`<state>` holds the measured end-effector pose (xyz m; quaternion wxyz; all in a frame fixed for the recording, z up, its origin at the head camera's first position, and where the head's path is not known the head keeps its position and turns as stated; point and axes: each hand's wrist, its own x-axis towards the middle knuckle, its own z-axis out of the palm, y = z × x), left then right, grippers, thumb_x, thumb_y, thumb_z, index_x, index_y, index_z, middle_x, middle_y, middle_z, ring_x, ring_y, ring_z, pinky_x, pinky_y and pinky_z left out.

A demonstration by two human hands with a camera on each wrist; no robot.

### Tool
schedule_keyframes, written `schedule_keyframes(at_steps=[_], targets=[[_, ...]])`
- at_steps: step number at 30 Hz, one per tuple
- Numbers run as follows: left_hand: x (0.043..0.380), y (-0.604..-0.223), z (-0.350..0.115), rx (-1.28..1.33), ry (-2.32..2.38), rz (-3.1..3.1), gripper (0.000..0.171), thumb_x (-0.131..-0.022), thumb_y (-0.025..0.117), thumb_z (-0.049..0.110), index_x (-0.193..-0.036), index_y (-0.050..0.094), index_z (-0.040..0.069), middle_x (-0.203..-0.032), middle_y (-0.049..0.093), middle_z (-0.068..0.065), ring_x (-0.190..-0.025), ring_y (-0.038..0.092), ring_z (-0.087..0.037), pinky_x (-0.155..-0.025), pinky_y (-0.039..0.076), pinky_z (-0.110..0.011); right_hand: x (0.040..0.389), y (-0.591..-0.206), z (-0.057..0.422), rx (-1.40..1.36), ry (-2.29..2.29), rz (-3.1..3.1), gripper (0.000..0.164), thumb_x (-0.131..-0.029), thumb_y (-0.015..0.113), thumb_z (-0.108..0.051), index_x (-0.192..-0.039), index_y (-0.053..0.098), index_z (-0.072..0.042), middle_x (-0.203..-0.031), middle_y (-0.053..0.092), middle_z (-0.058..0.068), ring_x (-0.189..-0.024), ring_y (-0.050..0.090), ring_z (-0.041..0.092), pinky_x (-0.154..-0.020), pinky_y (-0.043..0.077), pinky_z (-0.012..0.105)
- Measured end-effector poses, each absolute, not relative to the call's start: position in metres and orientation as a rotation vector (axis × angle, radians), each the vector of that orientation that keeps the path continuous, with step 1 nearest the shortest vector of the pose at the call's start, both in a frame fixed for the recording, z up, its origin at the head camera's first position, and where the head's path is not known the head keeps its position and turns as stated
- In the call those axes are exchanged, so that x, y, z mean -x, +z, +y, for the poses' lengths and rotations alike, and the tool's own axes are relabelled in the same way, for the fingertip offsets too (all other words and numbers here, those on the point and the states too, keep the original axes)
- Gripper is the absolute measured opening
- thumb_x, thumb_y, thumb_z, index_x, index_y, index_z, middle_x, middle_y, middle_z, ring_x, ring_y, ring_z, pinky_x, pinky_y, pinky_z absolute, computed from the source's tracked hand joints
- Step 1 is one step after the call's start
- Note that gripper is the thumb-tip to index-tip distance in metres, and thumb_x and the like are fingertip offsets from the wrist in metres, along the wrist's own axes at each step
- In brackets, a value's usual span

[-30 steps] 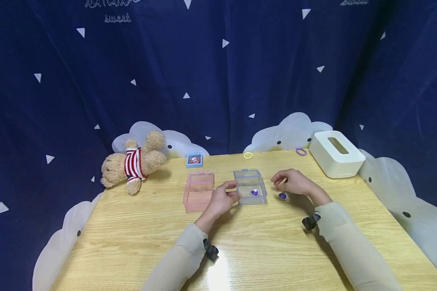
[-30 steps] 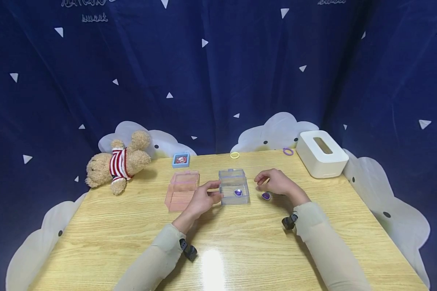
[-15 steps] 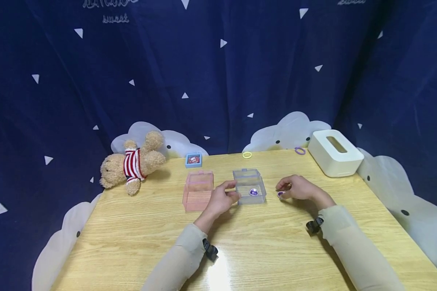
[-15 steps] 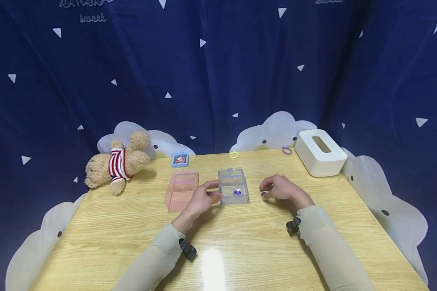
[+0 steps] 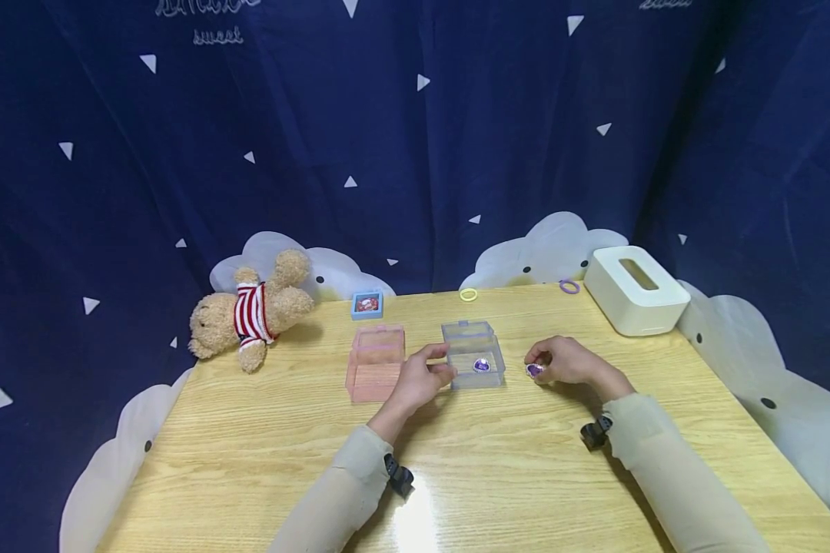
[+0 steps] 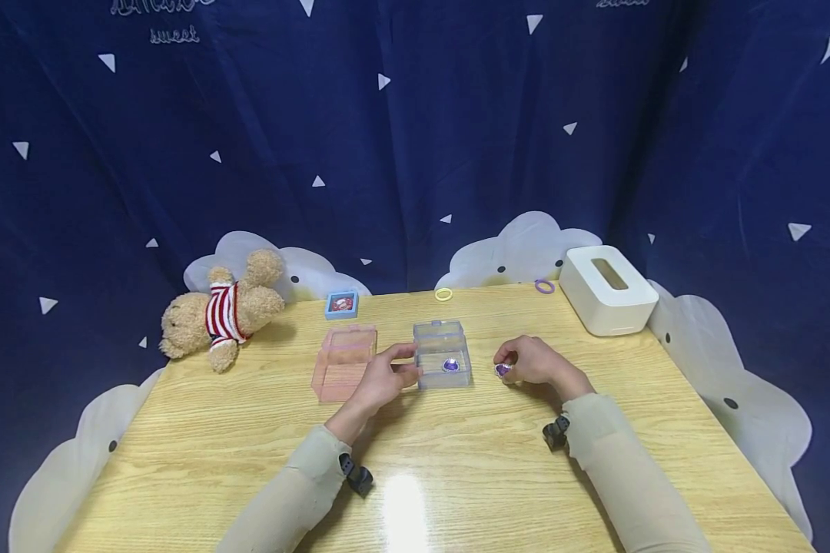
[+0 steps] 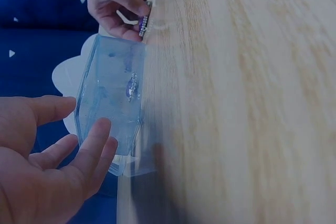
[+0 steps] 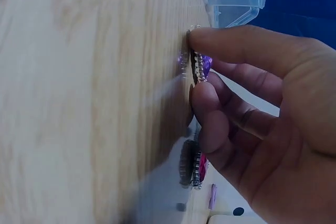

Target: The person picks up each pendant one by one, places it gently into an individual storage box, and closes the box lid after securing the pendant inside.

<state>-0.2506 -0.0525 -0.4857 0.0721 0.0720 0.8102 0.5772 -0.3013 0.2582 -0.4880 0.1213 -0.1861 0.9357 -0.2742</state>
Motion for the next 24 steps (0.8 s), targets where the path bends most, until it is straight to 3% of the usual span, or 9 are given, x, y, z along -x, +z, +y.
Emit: schedule_keyframes(at_steps=[14, 24], targets=[[0.25, -0.485, -0.053, -0.214, 1.73, 2.437, 0.054, -0.092, 0.071, 0.013, -0.143, 0.053, 0.008, -0.141, 0.056, -0.018, -0.117, 0.065, -0.03, -0.088, 0.059, -0.037, 0.305, -0.482, 0.262, 0.536, -0.846, 2.744, 0.027, -0.08, 0.081, -0.022, -0.104, 0.073, -0.012, -0.095, 0.072, 0.001, -0.085, 0.062, 0.014, -0.074, 0.051, 0.029], [0.251, -0.486, -0.053, -0.224, 1.734, 2.426, 0.055, -0.092, 0.07, 0.014, -0.143, 0.053, 0.008, -0.142, 0.055, -0.019, -0.118, 0.065, -0.031, -0.089, 0.059, -0.038, 0.307, -0.467, 0.257, 0.623, -0.987, 2.772, 0.027, -0.082, 0.081, -0.021, -0.107, 0.073, -0.015, -0.101, 0.073, 0.001, -0.082, 0.064, 0.013, -0.069, 0.053, 0.024]])
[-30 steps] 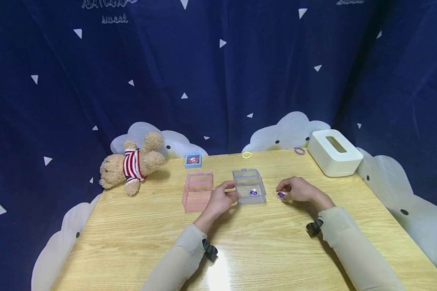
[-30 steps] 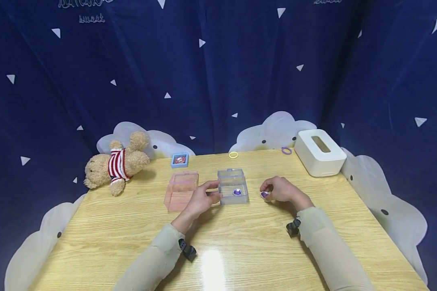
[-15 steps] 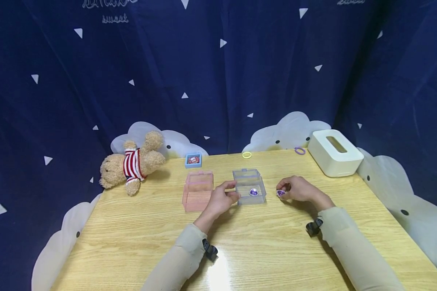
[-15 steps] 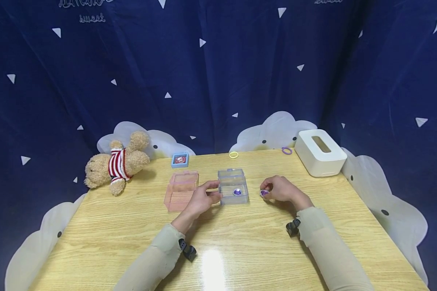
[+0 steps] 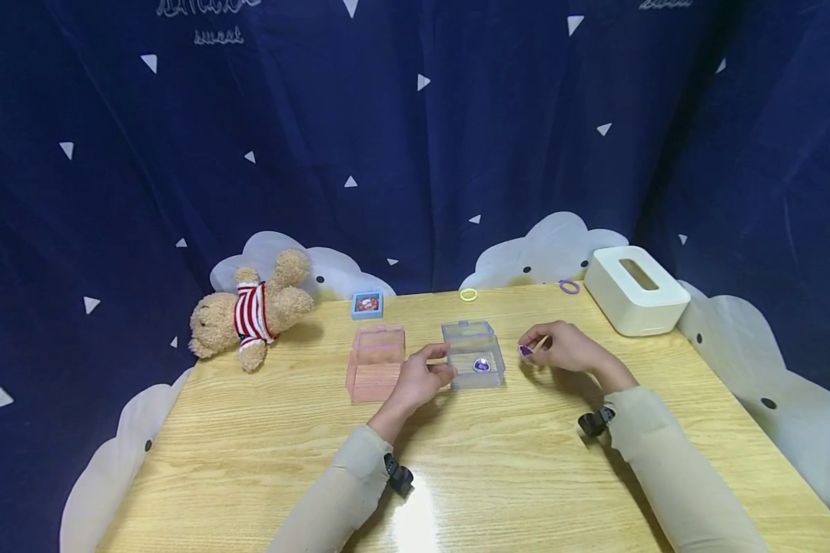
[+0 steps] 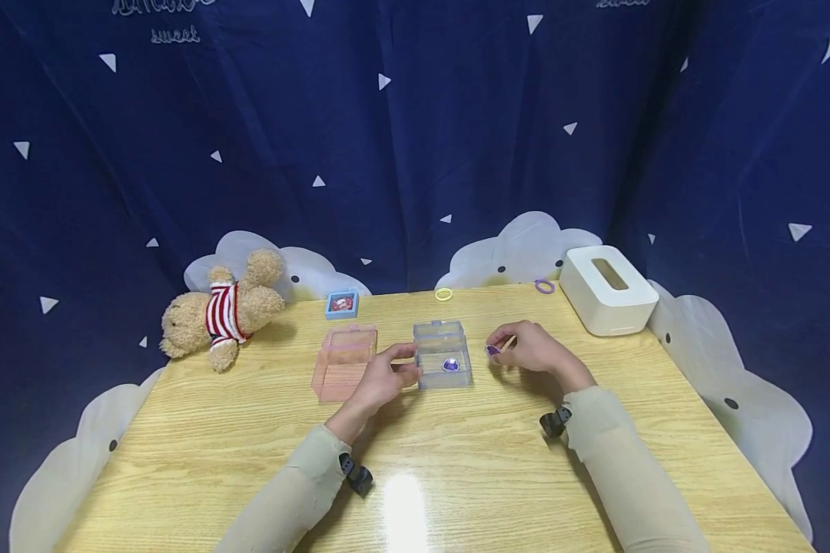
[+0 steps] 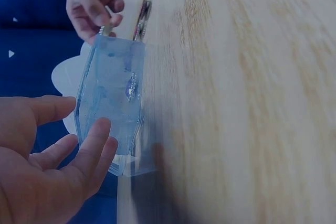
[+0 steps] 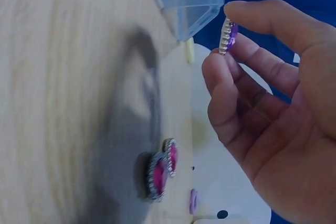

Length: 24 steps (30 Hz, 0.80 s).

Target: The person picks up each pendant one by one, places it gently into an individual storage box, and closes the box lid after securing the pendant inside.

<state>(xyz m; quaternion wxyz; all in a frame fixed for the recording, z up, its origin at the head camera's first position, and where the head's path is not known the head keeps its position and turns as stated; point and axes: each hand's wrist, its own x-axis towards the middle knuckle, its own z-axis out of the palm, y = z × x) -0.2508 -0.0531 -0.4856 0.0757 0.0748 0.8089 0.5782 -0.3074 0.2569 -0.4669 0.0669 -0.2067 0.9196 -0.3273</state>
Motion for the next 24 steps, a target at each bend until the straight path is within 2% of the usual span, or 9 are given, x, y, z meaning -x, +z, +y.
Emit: schedule_keyframes(at_steps=[8, 13, 18, 24], targets=[[0.252, -0.486, -0.053, -0.22, 1.734, 2.431, 0.054, -0.092, 0.071, 0.015, -0.143, 0.053, 0.008, -0.142, 0.056, -0.017, -0.118, 0.065, -0.031, -0.09, 0.059, -0.038, 0.309, -0.453, 0.242, 0.625, -1.049, 2.782, 0.027, -0.083, 0.08, -0.02, -0.108, 0.074, -0.016, -0.098, 0.073, 0.002, -0.08, 0.063, 0.012, -0.065, 0.051, 0.025], [0.252, -0.487, -0.053, -0.217, 1.727, 2.436, 0.054, -0.092, 0.071, 0.015, -0.143, 0.053, 0.008, -0.142, 0.056, -0.017, -0.118, 0.065, -0.031, -0.09, 0.059, -0.038, 0.31, -0.449, 0.231, 0.695, -1.088, 2.768, 0.028, -0.081, 0.081, -0.018, -0.108, 0.075, -0.014, -0.096, 0.073, 0.003, -0.078, 0.064, 0.011, -0.068, 0.052, 0.023], [0.251, -0.487, -0.053, -0.218, 1.729, 2.436, 0.055, -0.091, 0.071, 0.014, -0.143, 0.053, 0.008, -0.141, 0.056, -0.016, -0.118, 0.065, -0.031, -0.089, 0.059, -0.037, 0.31, -0.448, 0.217, 0.709, -1.12, 2.724, 0.028, -0.081, 0.08, -0.015, -0.109, 0.075, -0.012, -0.098, 0.074, 0.004, -0.074, 0.063, 0.012, -0.064, 0.051, 0.023], [0.252, -0.487, -0.053, -0.213, 1.736, 2.439, 0.055, -0.091, 0.072, 0.014, -0.143, 0.053, 0.008, -0.14, 0.057, -0.016, -0.117, 0.065, -0.03, -0.088, 0.059, -0.036, 0.315, -0.454, 0.203, 0.768, -1.069, 2.693, 0.025, -0.083, 0.078, -0.016, -0.108, 0.074, -0.015, -0.104, 0.074, 0.002, -0.092, 0.065, 0.021, -0.075, 0.052, 0.027]])
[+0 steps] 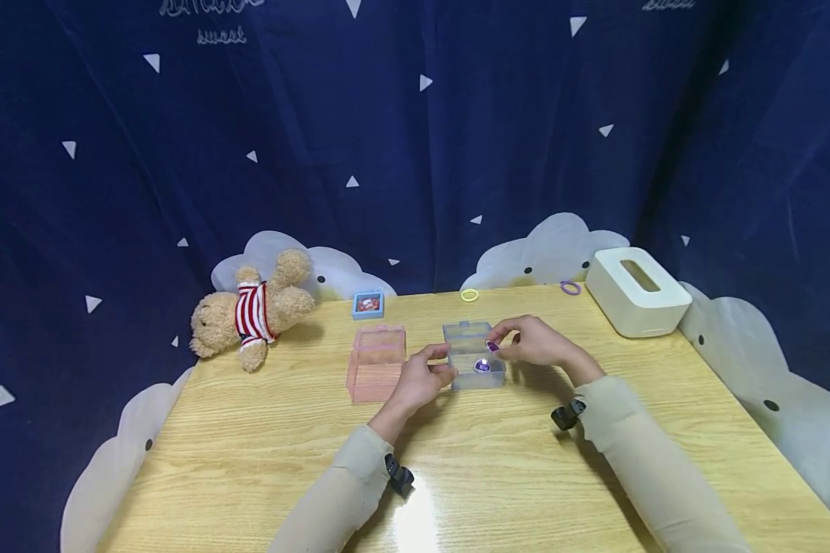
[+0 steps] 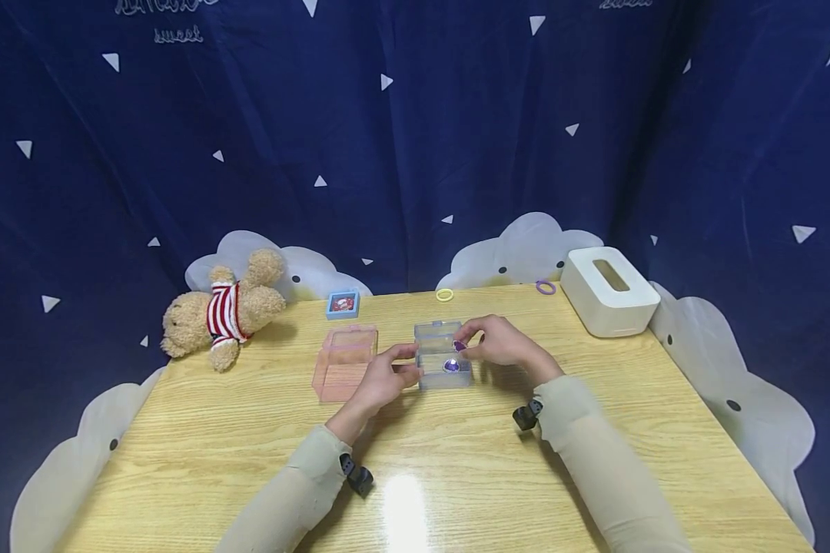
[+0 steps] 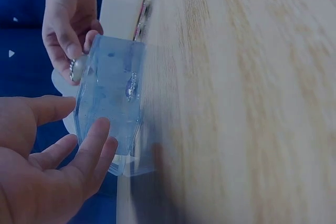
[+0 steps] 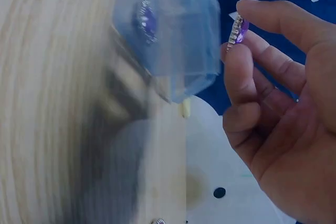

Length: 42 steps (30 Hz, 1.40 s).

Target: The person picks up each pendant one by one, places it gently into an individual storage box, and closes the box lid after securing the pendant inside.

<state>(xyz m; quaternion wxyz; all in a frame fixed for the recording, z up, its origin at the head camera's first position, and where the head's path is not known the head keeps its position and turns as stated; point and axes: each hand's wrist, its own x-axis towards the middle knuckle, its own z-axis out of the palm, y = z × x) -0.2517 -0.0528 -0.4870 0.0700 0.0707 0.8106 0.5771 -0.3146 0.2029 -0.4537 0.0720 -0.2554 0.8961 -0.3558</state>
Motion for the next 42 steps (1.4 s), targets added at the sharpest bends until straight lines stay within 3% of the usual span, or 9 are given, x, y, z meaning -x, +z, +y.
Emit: schedule_keyframes(at_steps=[8, 17, 29, 42], targets=[[0.253, -0.489, -0.054, -0.219, 1.726, 2.436, 0.054, -0.092, 0.07, 0.015, -0.143, 0.053, 0.009, -0.141, 0.057, -0.016, -0.118, 0.065, -0.03, -0.088, 0.059, -0.036, 0.32, -0.466, 0.187, 0.746, -1.009, 2.631, 0.027, -0.083, 0.08, -0.02, -0.108, 0.073, -0.013, -0.103, 0.071, 0.004, -0.058, 0.06, 0.013, -0.053, 0.055, 0.031], [0.253, -0.487, -0.053, -0.21, 1.729, 2.423, 0.054, -0.092, 0.07, 0.014, -0.143, 0.052, 0.009, -0.142, 0.055, -0.017, -0.119, 0.064, -0.031, -0.089, 0.059, -0.036, 0.321, -0.47, 0.18, 0.891, -0.867, 2.689, 0.025, -0.078, 0.081, -0.017, -0.103, 0.076, -0.017, -0.1, 0.074, -0.003, -0.099, 0.067, 0.02, -0.088, 0.053, 0.038], [0.252, -0.484, -0.052, -0.207, 1.74, 2.423, 0.053, -0.092, 0.07, 0.013, -0.143, 0.053, 0.008, -0.141, 0.056, -0.017, -0.117, 0.065, -0.03, -0.087, 0.06, -0.035, 0.32, -0.469, 0.179, 0.9, -0.839, 2.687, 0.025, -0.078, 0.082, -0.018, -0.101, 0.075, -0.013, -0.101, 0.076, 0.0, -0.101, 0.067, 0.025, -0.089, 0.052, 0.039], [0.254, -0.486, -0.053, -0.189, 1.727, 2.455, 0.052, -0.091, 0.071, 0.01, -0.14, 0.055, 0.008, -0.137, 0.059, -0.016, -0.115, 0.066, -0.029, -0.085, 0.059, -0.034, 0.319, -0.462, 0.185, 0.873, -0.88, 2.677, 0.029, -0.083, 0.079, -0.019, -0.11, 0.073, -0.01, -0.107, 0.074, 0.005, -0.105, 0.067, 0.028, -0.086, 0.053, 0.038]])
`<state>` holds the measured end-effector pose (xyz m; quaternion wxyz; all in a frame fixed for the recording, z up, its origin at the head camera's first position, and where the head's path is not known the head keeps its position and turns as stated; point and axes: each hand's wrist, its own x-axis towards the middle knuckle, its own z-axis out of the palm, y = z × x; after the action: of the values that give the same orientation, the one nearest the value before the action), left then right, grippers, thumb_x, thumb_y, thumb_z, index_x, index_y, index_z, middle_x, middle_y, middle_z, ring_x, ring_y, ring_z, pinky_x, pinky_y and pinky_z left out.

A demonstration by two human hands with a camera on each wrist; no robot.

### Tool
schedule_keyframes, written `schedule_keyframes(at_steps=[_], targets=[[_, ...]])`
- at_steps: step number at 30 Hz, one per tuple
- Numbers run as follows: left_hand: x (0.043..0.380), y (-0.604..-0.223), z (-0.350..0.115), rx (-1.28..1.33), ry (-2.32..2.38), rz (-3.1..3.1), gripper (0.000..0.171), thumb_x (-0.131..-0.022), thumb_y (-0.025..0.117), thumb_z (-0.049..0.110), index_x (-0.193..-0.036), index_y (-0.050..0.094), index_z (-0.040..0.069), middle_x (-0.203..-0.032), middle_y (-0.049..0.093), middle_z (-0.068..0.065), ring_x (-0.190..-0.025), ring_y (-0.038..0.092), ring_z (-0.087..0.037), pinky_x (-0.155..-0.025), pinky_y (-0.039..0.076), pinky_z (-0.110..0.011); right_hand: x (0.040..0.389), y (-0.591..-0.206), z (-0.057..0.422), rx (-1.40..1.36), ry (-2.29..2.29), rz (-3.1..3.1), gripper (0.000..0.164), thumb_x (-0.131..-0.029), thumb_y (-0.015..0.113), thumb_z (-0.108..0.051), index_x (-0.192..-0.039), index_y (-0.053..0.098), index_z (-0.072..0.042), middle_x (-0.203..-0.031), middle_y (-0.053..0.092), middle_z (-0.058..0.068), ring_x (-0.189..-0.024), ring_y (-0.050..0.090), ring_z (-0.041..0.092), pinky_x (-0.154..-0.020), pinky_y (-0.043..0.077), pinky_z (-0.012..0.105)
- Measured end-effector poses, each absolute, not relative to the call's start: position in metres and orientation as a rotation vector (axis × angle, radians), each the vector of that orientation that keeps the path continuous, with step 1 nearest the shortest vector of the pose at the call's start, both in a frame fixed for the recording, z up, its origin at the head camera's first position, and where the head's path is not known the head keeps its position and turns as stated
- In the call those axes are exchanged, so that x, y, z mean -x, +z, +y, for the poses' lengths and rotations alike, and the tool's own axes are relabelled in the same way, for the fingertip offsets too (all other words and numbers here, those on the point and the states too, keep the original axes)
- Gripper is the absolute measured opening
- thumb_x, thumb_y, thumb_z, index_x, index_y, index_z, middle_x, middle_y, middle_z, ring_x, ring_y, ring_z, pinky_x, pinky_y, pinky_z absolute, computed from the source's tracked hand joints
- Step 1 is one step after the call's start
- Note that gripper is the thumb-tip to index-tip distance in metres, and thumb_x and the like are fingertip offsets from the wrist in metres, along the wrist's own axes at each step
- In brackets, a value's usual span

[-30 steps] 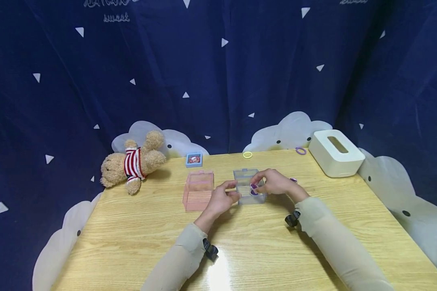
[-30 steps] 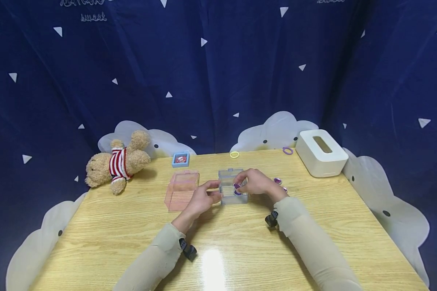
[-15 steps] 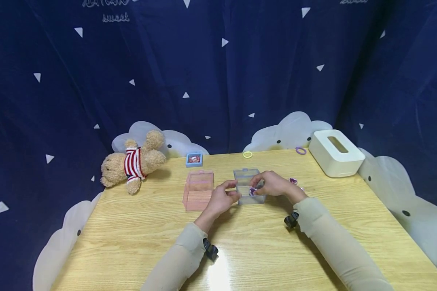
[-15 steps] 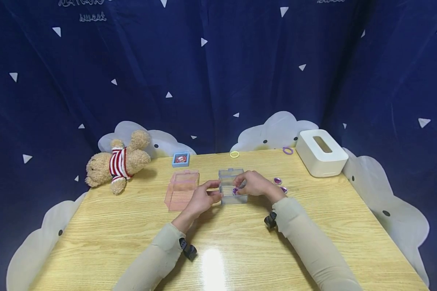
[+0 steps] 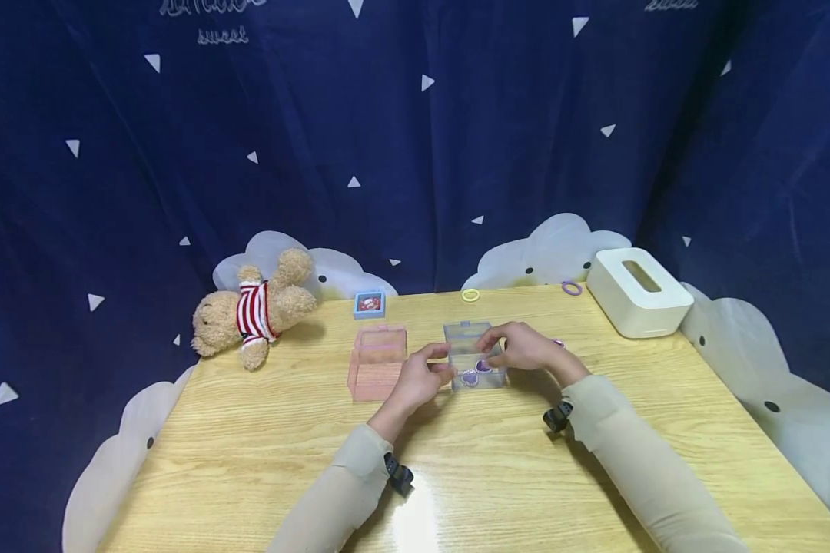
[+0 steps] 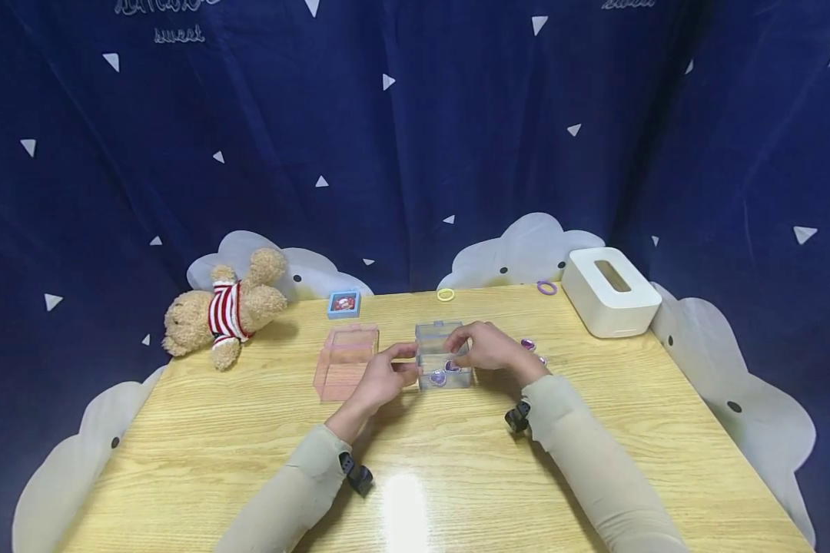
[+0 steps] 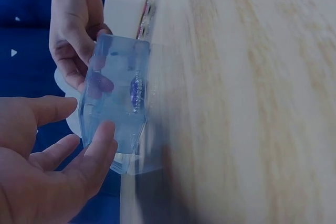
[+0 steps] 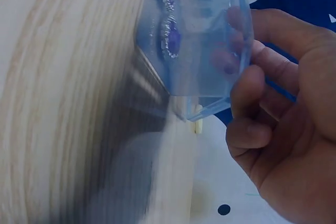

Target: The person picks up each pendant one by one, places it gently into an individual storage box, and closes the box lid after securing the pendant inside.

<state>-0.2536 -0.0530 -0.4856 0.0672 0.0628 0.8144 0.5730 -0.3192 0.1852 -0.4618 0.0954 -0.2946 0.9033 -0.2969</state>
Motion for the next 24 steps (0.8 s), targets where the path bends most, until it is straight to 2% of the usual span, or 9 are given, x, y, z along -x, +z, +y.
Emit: schedule_keyframes(at_steps=[4, 10, 18, 20, 24], targets=[[0.253, -0.482, -0.054, -0.171, 1.725, 2.455, 0.052, -0.091, 0.07, 0.01, -0.14, 0.056, 0.009, -0.136, 0.06, -0.013, -0.114, 0.065, -0.027, -0.086, 0.058, -0.034, 0.318, -0.459, 0.19, 0.893, -0.934, 2.683, 0.029, -0.083, 0.077, -0.015, -0.11, 0.073, -0.007, -0.106, 0.074, 0.009, -0.102, 0.067, 0.03, -0.081, 0.054, 0.034], [0.252, -0.473, -0.059, -0.179, 1.754, 2.464, 0.048, -0.091, 0.07, 0.009, -0.137, 0.058, 0.011, -0.131, 0.063, -0.011, -0.113, 0.065, -0.025, -0.086, 0.057, -0.033, 0.32, -0.454, 0.197, 0.881, -0.994, 2.713, 0.026, -0.084, 0.074, -0.01, -0.11, 0.073, -0.007, -0.104, 0.075, 0.01, -0.097, 0.068, 0.025, -0.082, 0.055, 0.032], [0.251, -0.459, -0.076, -0.235, 1.799, 2.491, 0.038, -0.091, 0.07, 0.011, -0.129, 0.064, 0.008, -0.123, 0.067, -0.014, -0.111, 0.068, -0.029, -0.086, 0.058, -0.031, 0.32, -0.444, 0.209, 0.796, -1.037, 2.757, 0.026, -0.085, 0.075, -0.014, -0.11, 0.073, -0.012, -0.104, 0.075, 0.006, -0.078, 0.064, 0.015, -0.07, 0.052, 0.026], [0.25, -0.457, -0.083, -0.25, 1.809, 2.496, 0.037, -0.091, 0.07, 0.011, -0.128, 0.065, 0.009, -0.123, 0.068, -0.015, -0.112, 0.067, -0.03, -0.087, 0.058, -0.032, 0.321, -0.443, 0.213, 0.77, -1.04, 2.772, 0.026, -0.085, 0.076, -0.016, -0.11, 0.073, -0.012, -0.104, 0.075, 0.005, -0.078, 0.063, 0.014, -0.07, 0.052, 0.026], [0.25, -0.452, -0.097, -0.249, 1.797, 2.539, 0.034, -0.092, 0.071, 0.013, -0.126, 0.067, 0.011, -0.12, 0.07, -0.013, -0.107, 0.068, -0.026, -0.085, 0.059, -0.031, 0.323, -0.442, 0.222, 0.726, -1.056, 2.796, 0.027, -0.085, 0.077, -0.021, -0.11, 0.073, -0.011, -0.101, 0.075, 0.004, -0.078, 0.062, 0.017, -0.07, 0.05, 0.027]])
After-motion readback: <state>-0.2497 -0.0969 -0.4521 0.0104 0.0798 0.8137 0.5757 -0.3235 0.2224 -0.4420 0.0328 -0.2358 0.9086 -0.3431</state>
